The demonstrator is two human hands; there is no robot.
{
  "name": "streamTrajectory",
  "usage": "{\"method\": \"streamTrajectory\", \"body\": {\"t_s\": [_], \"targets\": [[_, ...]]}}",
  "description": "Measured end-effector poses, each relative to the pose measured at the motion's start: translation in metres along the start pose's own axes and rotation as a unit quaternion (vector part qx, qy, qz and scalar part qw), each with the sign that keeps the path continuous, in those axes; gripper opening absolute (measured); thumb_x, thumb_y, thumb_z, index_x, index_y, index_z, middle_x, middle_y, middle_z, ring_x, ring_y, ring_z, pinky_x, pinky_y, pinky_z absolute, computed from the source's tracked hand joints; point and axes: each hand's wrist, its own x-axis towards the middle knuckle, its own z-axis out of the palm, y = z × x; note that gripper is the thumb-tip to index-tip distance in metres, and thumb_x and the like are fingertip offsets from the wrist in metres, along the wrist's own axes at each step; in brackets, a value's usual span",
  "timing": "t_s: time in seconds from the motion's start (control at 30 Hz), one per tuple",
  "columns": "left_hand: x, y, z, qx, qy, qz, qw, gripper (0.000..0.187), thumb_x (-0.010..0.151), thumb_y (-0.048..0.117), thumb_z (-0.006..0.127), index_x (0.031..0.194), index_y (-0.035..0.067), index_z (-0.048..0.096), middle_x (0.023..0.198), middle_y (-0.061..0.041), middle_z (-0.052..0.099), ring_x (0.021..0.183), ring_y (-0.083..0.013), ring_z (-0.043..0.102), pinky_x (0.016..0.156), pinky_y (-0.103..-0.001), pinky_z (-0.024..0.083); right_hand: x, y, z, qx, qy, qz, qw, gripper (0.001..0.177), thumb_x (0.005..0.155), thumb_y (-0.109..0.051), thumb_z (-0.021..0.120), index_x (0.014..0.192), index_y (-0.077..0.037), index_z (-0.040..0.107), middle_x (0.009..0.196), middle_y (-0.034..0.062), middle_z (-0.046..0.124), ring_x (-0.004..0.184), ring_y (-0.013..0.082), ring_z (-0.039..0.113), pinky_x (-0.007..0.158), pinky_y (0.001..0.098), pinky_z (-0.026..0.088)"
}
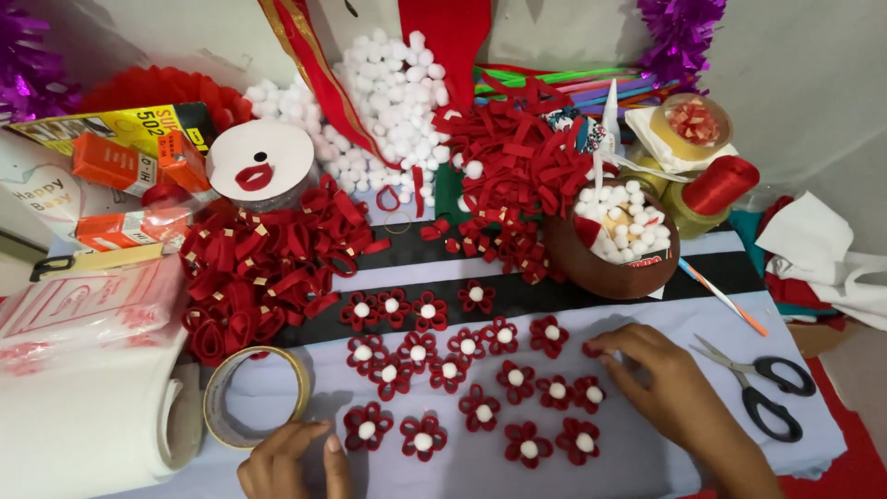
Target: Assembling fabric flowers by placing white foam centers into red petals and arranging them on a workspace.
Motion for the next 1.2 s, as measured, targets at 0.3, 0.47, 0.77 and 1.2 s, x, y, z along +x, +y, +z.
{"method": "streamTrajectory", "body": {"t_s": [0.3,0.47,0.77,1.2], "targets": [[-0.001,0.003,0.001,-0.002,0.011,-0.015,1.000,0.020,0.098,0.031,0.063,0.103,0.014,0.071,0.105,-0.005,0.069,0.095,-0.0269,0.061,0.093,-0.040,0.042,0.001,0.007,-0.005,-0.006,-0.021,-0.012,1.000,0.026,0.089,-0.009,0.069,0.110,-0.021,0.078,0.109,0.0002,0.068,0.101,0.0180,0.069,0.085,0.0332,0.054],[0.004,-0.011,0.002,-0.035,-0.009,0.041,0.998,0.022,0.094,0.031,0.061,0.103,0.013,0.070,0.101,-0.004,0.071,0.092,-0.0270,0.065,0.086,-0.041,0.044,0.004,0.012,-0.001,-0.030,-0.022,-0.071,0.997,0.035,0.085,-0.010,0.074,0.118,-0.023,0.076,0.112,0.0006,0.066,0.108,0.0191,0.065,0.089,0.0343,0.055],[0.002,0.003,0.001,-0.037,0.006,0.009,0.999,0.015,0.094,0.024,0.064,0.103,0.014,0.071,0.105,-0.005,0.069,0.095,-0.0250,0.062,0.092,-0.038,0.041,0.015,0.018,0.000,-0.088,0.001,-0.117,0.989,0.009,0.083,-0.021,0.080,0.091,-0.022,0.075,0.102,-0.0001,0.069,0.097,0.0208,0.065,0.083,0.0373,0.053],[0.004,0.008,-0.003,-0.025,-0.002,0.014,1.000,0.015,0.096,0.024,0.064,0.103,0.013,0.071,0.105,-0.007,0.069,0.095,-0.0258,0.062,0.091,-0.038,0.042,0.022,0.017,-0.001,-0.062,-0.016,-0.138,0.988,0.012,0.085,-0.016,0.077,0.095,-0.022,0.075,0.108,-0.0005,0.067,0.103,0.0215,0.062,0.089,0.0366,0.051]]}}
